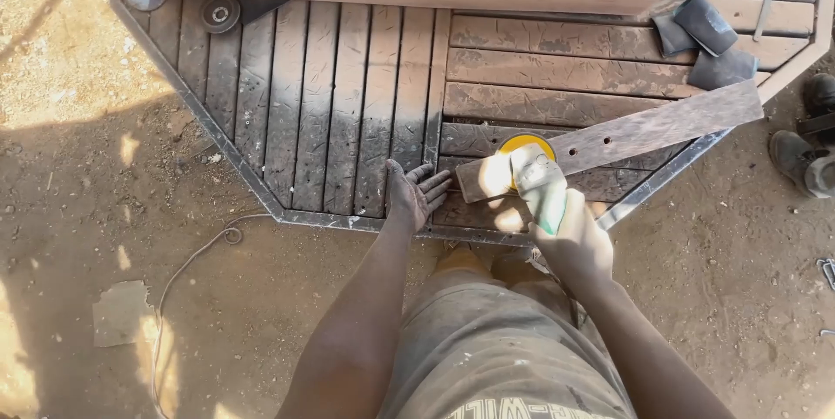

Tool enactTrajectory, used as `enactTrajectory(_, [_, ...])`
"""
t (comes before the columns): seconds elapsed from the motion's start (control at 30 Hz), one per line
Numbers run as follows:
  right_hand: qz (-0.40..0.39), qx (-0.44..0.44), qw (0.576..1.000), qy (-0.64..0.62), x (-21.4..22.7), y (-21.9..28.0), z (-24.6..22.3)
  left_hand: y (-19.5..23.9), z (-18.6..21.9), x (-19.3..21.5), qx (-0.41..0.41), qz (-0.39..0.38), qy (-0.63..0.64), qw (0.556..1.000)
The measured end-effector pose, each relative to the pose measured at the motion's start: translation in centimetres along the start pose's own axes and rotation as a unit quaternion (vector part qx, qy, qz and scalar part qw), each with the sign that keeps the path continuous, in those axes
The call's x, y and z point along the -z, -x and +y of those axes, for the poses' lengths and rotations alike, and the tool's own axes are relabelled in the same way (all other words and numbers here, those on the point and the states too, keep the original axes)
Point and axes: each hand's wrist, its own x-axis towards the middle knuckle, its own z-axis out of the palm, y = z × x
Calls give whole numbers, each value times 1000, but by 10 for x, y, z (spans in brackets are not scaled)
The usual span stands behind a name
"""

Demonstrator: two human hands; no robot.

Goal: Sanding a wooden plank using an angle grinder with a sanding disc

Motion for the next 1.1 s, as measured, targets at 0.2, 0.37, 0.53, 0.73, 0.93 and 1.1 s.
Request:
enactTrajectory(0.2, [-14, -22, 993, 116, -42, -27, 39, 2, -3, -3, -6, 5, 49, 999])
enactTrajectory(0.37, [23, 1, 994, 109, -21, -14, 23, 4, 4, 9, -19, 14, 36, 999])
enactTrajectory(0.53, [16, 16, 995, 96, -30, -22, 33, 13, -3, 16, -20, 22, 54, 998])
enactTrajectory(0.73, [18, 79, 993, 84, -25, -31, 41, 18, 0, 10, -29, 29, 45, 998])
enactTrajectory(0.93, [82, 133, 964, 213, -21, -19, 42, 24, -3, 14, -35, 33, 53, 997])
enactTrajectory(1.1, [-32, 49, 987, 147, -18, -1, 39, 32, 0, 0, -56, 45, 25, 997])
